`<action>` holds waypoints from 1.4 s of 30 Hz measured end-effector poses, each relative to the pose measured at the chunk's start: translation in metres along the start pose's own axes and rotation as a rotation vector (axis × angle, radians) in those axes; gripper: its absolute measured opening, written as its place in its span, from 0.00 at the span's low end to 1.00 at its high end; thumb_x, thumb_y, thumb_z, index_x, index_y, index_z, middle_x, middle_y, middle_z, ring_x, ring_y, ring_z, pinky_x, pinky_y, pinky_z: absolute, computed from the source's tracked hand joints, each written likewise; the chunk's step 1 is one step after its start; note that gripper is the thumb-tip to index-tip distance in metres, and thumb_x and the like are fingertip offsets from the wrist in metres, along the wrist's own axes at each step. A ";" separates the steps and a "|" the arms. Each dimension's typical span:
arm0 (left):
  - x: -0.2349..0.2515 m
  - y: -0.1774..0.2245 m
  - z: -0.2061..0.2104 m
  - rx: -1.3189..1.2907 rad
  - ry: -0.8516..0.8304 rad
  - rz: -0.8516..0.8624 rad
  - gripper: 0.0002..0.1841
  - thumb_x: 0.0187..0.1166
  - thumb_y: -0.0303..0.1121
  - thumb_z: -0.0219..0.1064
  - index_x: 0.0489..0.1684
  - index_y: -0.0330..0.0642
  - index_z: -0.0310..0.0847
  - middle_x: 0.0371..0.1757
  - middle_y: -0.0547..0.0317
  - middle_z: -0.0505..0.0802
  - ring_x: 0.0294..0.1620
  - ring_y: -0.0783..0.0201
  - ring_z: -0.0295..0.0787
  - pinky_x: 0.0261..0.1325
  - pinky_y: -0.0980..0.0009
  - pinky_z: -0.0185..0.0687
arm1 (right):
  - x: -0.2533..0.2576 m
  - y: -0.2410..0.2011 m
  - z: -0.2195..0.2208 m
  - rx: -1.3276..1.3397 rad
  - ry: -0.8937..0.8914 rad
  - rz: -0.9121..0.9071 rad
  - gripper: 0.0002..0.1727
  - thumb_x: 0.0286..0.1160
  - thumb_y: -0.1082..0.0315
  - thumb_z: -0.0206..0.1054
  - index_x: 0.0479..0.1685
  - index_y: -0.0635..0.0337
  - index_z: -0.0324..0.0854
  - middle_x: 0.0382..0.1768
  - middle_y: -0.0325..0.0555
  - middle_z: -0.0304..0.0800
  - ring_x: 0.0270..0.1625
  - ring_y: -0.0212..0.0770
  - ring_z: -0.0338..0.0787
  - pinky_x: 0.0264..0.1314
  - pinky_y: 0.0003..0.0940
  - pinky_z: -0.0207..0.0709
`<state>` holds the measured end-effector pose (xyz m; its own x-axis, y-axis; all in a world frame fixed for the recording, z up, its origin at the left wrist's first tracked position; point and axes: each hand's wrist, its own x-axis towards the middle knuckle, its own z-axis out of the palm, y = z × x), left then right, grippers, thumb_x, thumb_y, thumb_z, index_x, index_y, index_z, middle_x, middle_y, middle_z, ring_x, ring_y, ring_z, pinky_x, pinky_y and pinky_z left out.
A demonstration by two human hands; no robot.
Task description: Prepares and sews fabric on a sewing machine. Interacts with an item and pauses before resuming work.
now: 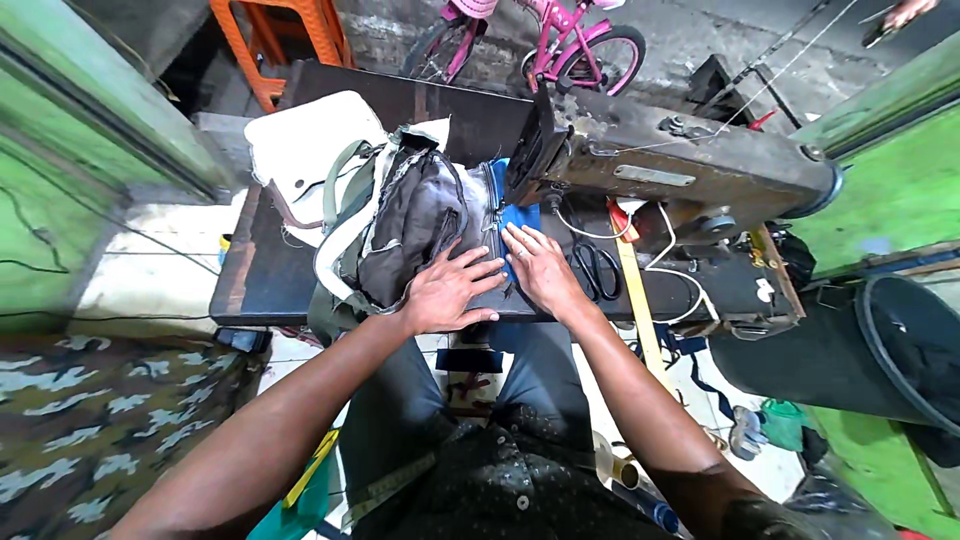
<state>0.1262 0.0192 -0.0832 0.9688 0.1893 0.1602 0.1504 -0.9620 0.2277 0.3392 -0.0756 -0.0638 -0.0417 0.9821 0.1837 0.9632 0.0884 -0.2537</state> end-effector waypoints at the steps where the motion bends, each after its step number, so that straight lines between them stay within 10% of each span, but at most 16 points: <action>1: 0.000 0.000 0.001 -0.002 0.014 0.001 0.33 0.83 0.67 0.51 0.80 0.62 0.80 0.87 0.66 0.77 0.93 0.51 0.60 0.90 0.31 0.40 | -0.010 0.000 -0.015 0.043 0.041 -0.041 0.22 0.90 0.60 0.57 0.77 0.53 0.82 0.80 0.41 0.80 0.83 0.47 0.77 0.85 0.52 0.68; 5: 0.001 -0.001 0.001 -0.063 0.003 -0.013 0.31 0.84 0.65 0.52 0.80 0.62 0.79 0.87 0.64 0.76 0.93 0.50 0.59 0.90 0.31 0.42 | -0.066 0.061 -0.136 -0.169 0.526 0.098 0.17 0.86 0.61 0.61 0.46 0.64 0.92 0.51 0.56 0.96 0.56 0.53 0.95 0.60 0.55 0.87; 10: 0.002 -0.001 0.000 -0.103 -0.020 -0.011 0.31 0.85 0.64 0.52 0.81 0.59 0.79 0.87 0.62 0.76 0.93 0.49 0.58 0.90 0.31 0.40 | -0.057 0.228 -0.271 -0.163 0.472 0.965 0.39 0.87 0.41 0.52 0.79 0.70 0.70 0.74 0.78 0.75 0.78 0.74 0.75 0.80 0.71 0.64; 14: 0.003 -0.001 -0.003 -0.108 -0.039 -0.026 0.31 0.86 0.63 0.51 0.82 0.60 0.77 0.88 0.63 0.75 0.93 0.50 0.58 0.90 0.31 0.39 | -0.031 0.277 -0.266 0.443 0.363 1.215 0.28 0.85 0.42 0.56 0.68 0.54 0.77 0.55 0.46 0.84 0.54 0.39 0.84 0.57 0.44 0.79; 19: 0.004 -0.003 -0.002 -0.108 -0.024 -0.028 0.31 0.86 0.63 0.50 0.82 0.60 0.77 0.87 0.63 0.76 0.93 0.50 0.58 0.90 0.31 0.40 | -0.066 0.272 -0.220 0.624 0.810 0.817 0.21 0.88 0.54 0.55 0.66 0.57 0.81 0.56 0.40 0.89 0.57 0.34 0.89 0.63 0.39 0.83; 21: 0.003 -0.002 -0.002 -0.114 -0.024 -0.027 0.31 0.86 0.63 0.51 0.82 0.60 0.78 0.87 0.63 0.76 0.93 0.50 0.59 0.90 0.31 0.40 | -0.089 0.274 -0.195 0.735 0.905 0.536 0.25 0.94 0.61 0.44 0.82 0.64 0.67 0.73 0.45 0.82 0.72 0.36 0.83 0.78 0.37 0.77; 25: 0.003 -0.002 -0.001 -0.108 -0.016 -0.026 0.31 0.86 0.63 0.52 0.81 0.60 0.79 0.87 0.63 0.76 0.93 0.50 0.58 0.90 0.32 0.41 | -0.107 0.272 -0.173 0.723 1.016 0.546 0.27 0.94 0.65 0.47 0.89 0.65 0.56 0.80 0.52 0.73 0.73 0.41 0.83 0.73 0.38 0.81; 29: 0.004 -0.001 0.000 -0.072 -0.014 -0.017 0.30 0.85 0.63 0.52 0.80 0.61 0.79 0.87 0.64 0.76 0.93 0.50 0.58 0.90 0.31 0.40 | -0.116 0.203 -0.208 0.084 0.850 0.870 0.23 0.88 0.64 0.53 0.75 0.65 0.79 0.72 0.58 0.84 0.74 0.43 0.84 0.80 0.35 0.72; 31: 0.004 -0.001 0.001 -0.092 -0.001 -0.022 0.30 0.85 0.63 0.52 0.79 0.60 0.80 0.87 0.63 0.77 0.93 0.49 0.59 0.89 0.31 0.41 | -0.111 0.136 -0.209 0.016 0.835 0.730 0.21 0.88 0.63 0.54 0.65 0.71 0.81 0.56 0.59 0.90 0.56 0.39 0.90 0.63 0.33 0.82; 33: 0.002 -0.001 0.000 -0.117 -0.002 -0.024 0.30 0.86 0.62 0.52 0.80 0.58 0.80 0.87 0.61 0.77 0.93 0.49 0.59 0.90 0.31 0.40 | -0.097 0.067 -0.180 0.173 0.652 0.426 0.20 0.89 0.66 0.53 0.59 0.79 0.78 0.44 0.54 0.88 0.42 0.32 0.90 0.50 0.31 0.87; 36: 0.001 0.000 0.001 -0.121 -0.005 -0.026 0.30 0.86 0.62 0.53 0.80 0.58 0.79 0.87 0.63 0.77 0.93 0.50 0.58 0.91 0.32 0.40 | -0.048 -0.007 -0.095 0.162 0.347 0.151 0.15 0.80 0.68 0.64 0.51 0.71 0.90 0.47 0.57 0.94 0.45 0.45 0.95 0.51 0.44 0.90; 42: 0.002 0.003 -0.005 -0.118 -0.025 -0.047 0.29 0.86 0.61 0.54 0.76 0.57 0.82 0.82 0.61 0.82 0.92 0.50 0.60 0.92 0.34 0.38 | 0.038 -0.033 0.005 0.019 0.223 0.220 0.08 0.78 0.69 0.69 0.48 0.62 0.89 0.45 0.56 0.90 0.40 0.56 0.93 0.42 0.55 0.88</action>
<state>0.1272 0.0174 -0.0778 0.9659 0.2277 0.1232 0.1733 -0.9221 0.3459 0.3042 -0.0407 -0.0531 0.2286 0.9173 0.3261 0.9374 -0.1170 -0.3280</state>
